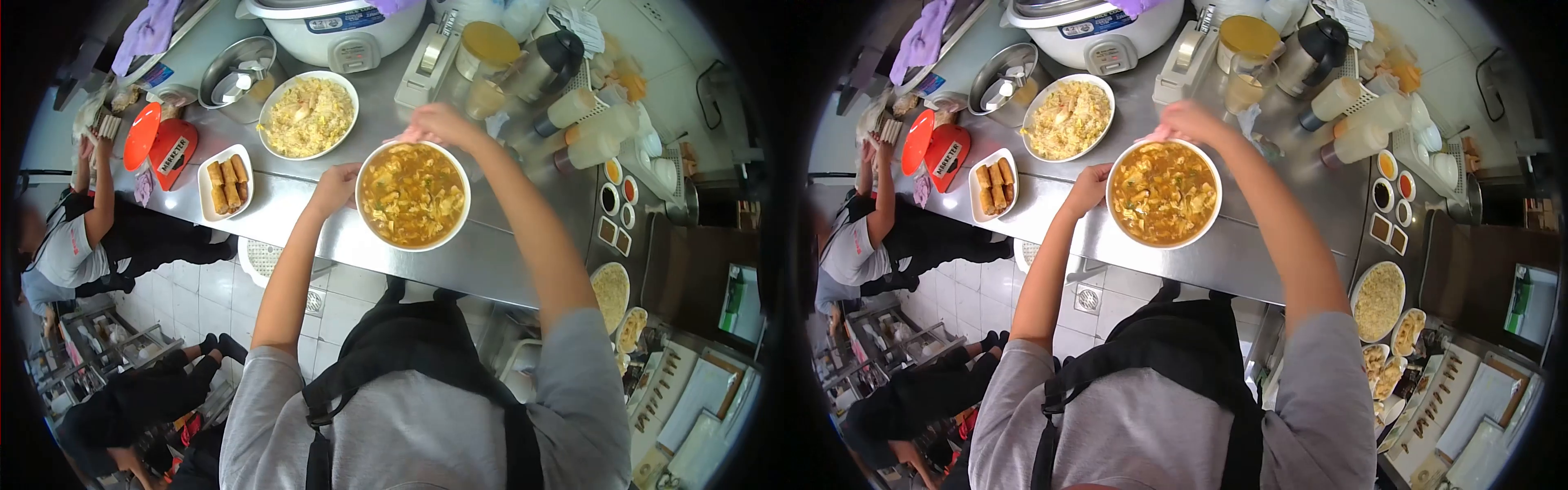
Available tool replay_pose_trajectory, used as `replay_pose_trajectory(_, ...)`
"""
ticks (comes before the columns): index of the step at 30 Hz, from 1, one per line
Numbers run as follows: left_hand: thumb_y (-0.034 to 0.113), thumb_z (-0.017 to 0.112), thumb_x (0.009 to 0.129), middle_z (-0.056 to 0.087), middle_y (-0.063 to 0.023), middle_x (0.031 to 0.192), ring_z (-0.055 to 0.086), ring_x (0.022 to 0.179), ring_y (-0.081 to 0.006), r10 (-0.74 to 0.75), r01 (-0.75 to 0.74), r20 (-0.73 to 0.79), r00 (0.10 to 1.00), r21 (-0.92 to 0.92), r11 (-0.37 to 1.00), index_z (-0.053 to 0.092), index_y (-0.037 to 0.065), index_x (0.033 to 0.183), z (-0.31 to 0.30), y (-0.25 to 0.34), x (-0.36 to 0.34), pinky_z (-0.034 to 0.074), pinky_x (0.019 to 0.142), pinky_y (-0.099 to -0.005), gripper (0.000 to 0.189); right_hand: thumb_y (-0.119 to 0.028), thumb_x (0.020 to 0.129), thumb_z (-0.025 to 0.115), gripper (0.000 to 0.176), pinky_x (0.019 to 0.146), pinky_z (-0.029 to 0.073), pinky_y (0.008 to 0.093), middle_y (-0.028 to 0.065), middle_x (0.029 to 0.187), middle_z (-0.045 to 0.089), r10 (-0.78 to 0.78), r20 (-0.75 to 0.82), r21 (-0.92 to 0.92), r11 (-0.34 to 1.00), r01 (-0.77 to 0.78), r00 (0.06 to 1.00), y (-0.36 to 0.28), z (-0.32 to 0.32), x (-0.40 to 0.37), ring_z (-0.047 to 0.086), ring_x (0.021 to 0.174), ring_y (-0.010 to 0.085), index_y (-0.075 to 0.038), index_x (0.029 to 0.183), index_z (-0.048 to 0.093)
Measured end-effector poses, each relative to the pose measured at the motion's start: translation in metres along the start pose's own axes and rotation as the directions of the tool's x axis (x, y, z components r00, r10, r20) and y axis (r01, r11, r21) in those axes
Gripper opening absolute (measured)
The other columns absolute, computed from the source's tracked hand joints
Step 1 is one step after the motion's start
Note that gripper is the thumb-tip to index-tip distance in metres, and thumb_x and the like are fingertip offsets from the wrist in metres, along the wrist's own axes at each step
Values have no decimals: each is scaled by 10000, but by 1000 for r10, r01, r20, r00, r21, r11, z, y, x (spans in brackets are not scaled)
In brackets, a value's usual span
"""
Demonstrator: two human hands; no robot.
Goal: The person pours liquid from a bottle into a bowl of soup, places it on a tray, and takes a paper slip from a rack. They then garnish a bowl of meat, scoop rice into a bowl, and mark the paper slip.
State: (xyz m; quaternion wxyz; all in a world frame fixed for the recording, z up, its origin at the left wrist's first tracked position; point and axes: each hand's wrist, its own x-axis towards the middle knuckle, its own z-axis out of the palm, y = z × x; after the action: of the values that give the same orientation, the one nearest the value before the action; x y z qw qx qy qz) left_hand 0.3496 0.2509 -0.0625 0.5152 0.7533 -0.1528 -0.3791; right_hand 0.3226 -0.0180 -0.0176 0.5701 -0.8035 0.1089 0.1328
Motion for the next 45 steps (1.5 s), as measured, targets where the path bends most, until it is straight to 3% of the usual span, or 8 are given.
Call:
replay_pose_trajectory(6, 48, 507, 878, 641, -54, 752, 643, 609, -129, -11, 10, -26, 1000, -51, 999, 610, -10, 1130, 6, 6, -18, 560, 505, -253, 278, -124, 818, 470, 122, 593, 437, 244, 7, 770, 554, 232, -526, 509, 857, 84, 818, 61, 26, -120, 536, 705, 80, -62, 815, 574)
replay_pose_trajectory(15, 121, 614, 802, 676, -57, 863, 592, 674, -104, 5, 3, -136, 991, 58, 998, 632, -7, 1041, 16, -20, -33, 461, 576, -249, 272, -124, 907, 522, 80, 502, 441, 234, 15, 713, 565, 93, -466, 847, 336, 413, 880, 81, 176, -213, 538, 579, 88, -57, 885, 561)
replay_pose_trajectory(16, 114, 599, 812, 673, -50, 878, 599, 693, -107, 162, -152, -163, 973, 74, 986, 625, -10, 1050, 13, -45, -22, 462, 581, -245, 270, -167, 902, 531, 127, 458, 447, 227, 24, 692, 598, 318, -362, 830, 539, 147, 876, 64, 180, -220, 548, 547, 81, -63, 861, 592)
replay_pose_trajectory(22, 192, 508, 922, 593, -123, 1156, 608, 988, -196, -64, 60, -94, 993, -46, 997, 462, 0, 1282, -1, -37, -22, 506, 783, -294, 411, -83, 868, 489, 114, 498, 447, 221, 20, 701, 599, 214, -777, 484, 804, 344, 593, 52, 86, -264, 554, 561, 75, -27, 904, 582)
replay_pose_trajectory(25, 291, 434, 972, 509, -124, 1289, 528, 1149, -205, -19, -6, -107, 994, -227, 974, 386, 16, 1353, 14, -8, -33, 449, 927, -329, 472, -131, 869, 532, 138, 712, 469, 322, 120, 946, 591, 57, -863, 50, 998, -29, 502, 46, 29, -290, 580, 845, 176, -78, 972, 607)
replay_pose_trajectory(27, 391, 376, 989, 497, -112, 1304, 482, 1204, -211, 39, -30, 16, 999, -374, 927, 391, 31, 1350, 11, -3, -24, 377, 1024, -351, 510, -172, 867, 556, 176, 866, 431, 376, 174, 1108, 544, -479, -807, -589, 609, -531, 345, 44, 15, -287, 532, 1039, 232, -119, 1022, 620)
replay_pose_trajectory(31, 398, 380, 987, 471, -113, 1331, 460, 1222, -213, 105, -22, 162, 981, -445, 895, 360, 34, 1376, 6, -11, -15, 353, 1036, -350, 533, -306, 973, 451, 358, 1007, 365, 387, 120, 1226, 554, 58, -759, 370, 858, 356, 649, 84, 76, -196, 496, 1150, 257, -102, 1256, 532)
replay_pose_trajectory(45, 340, 343, 1002, 388, -160, 1409, 423, 1272, -247, 150, -99, 80, 985, -451, 887, 250, 47, 1445, 35, 33, -45, 362, 1040, -366, 539, -268, 1019, 300, 419, 1011, 348, 278, 72, 1284, 509, 238, -642, 698, 574, 428, 729, 63, 127, -175, 457, 1180, 134, -23, 1332, 432)
